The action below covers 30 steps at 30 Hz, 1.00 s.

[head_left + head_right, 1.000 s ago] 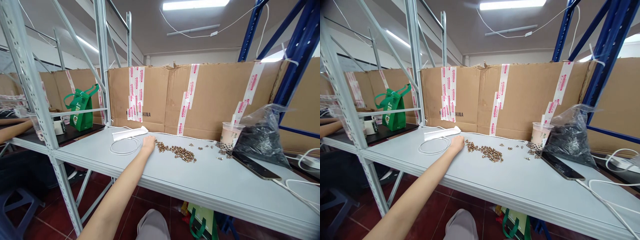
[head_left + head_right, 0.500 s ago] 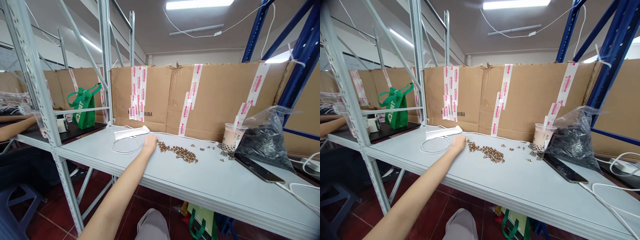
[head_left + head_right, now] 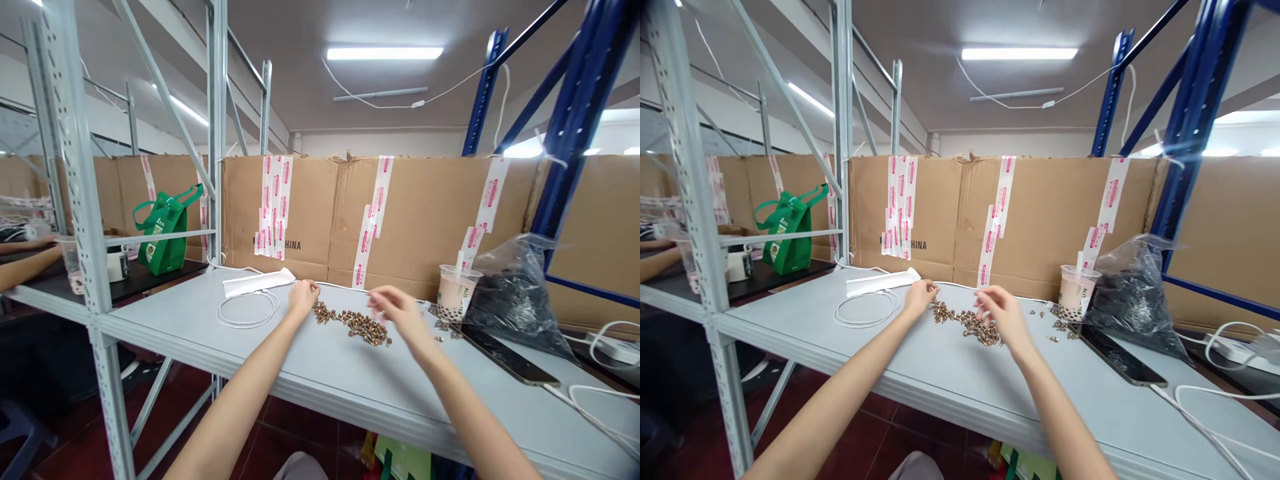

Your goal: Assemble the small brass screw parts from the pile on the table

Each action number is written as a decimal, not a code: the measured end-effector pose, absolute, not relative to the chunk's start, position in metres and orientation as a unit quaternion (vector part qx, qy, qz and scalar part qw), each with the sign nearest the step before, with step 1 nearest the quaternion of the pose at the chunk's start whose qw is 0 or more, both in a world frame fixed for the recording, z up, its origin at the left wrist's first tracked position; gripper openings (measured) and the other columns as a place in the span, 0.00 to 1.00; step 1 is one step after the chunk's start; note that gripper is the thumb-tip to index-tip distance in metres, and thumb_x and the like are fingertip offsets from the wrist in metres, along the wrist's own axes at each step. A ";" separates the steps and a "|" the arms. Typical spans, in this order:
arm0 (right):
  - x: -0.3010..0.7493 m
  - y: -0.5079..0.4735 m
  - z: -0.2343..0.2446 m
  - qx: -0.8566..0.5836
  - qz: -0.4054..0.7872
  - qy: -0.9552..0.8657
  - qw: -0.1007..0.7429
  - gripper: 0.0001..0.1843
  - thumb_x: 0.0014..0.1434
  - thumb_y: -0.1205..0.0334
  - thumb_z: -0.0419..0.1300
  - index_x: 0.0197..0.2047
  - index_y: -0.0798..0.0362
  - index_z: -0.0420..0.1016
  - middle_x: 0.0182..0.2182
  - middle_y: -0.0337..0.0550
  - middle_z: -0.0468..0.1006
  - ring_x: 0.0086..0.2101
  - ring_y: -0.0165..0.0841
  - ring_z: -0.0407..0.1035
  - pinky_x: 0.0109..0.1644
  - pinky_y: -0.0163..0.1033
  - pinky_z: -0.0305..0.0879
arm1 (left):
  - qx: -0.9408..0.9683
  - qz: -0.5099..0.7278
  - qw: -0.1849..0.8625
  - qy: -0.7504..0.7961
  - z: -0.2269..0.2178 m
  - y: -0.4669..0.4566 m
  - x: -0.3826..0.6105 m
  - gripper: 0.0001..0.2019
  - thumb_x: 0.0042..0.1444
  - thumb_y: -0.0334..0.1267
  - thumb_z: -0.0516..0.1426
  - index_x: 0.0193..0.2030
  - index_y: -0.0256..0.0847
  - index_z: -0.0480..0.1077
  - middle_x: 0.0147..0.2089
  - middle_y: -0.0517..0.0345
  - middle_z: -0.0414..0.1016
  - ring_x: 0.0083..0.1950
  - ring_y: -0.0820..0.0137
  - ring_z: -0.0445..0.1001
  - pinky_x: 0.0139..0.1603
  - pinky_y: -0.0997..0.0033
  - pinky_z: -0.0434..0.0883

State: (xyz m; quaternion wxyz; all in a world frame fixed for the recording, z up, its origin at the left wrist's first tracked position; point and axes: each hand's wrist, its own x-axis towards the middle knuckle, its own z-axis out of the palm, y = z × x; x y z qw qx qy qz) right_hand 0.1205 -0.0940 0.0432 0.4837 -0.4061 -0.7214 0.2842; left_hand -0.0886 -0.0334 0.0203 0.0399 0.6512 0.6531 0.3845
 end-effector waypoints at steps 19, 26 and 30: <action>0.095 -0.037 0.010 -0.414 0.331 -0.738 0.418 0.08 0.48 0.66 0.59 0.30 0.54 0.62 0.18 0.37 0.73 0.17 0.27 0.68 0.21 0.30 0.65 | 0.761 0.433 0.246 0.416 0.004 -0.025 -0.064 0.13 0.48 0.42 0.54 0.30 0.33 0.72 0.21 0.58 0.70 0.20 0.79 0.63 0.21 0.81 0.61; 0.094 -0.041 0.011 -0.384 0.314 -0.742 0.451 0.10 0.48 0.60 0.59 0.26 0.55 0.61 0.19 0.39 0.73 0.17 0.26 0.67 0.21 0.30 0.65 | 0.753 0.449 0.191 0.441 0.004 -0.022 -0.069 0.14 0.48 0.43 0.54 0.30 0.32 0.72 0.20 0.57 0.71 0.18 0.79 0.63 0.20 0.80 0.60; 0.092 -0.042 0.011 -0.370 0.333 -0.735 0.461 0.11 0.46 0.60 0.60 0.25 0.56 0.61 0.18 0.39 0.72 0.17 0.27 0.67 0.21 0.31 0.65 | 0.747 0.455 0.235 0.423 0.005 -0.025 -0.066 0.13 0.47 0.43 0.55 0.29 0.33 0.72 0.19 0.58 0.69 0.19 0.78 0.64 0.20 0.80 0.61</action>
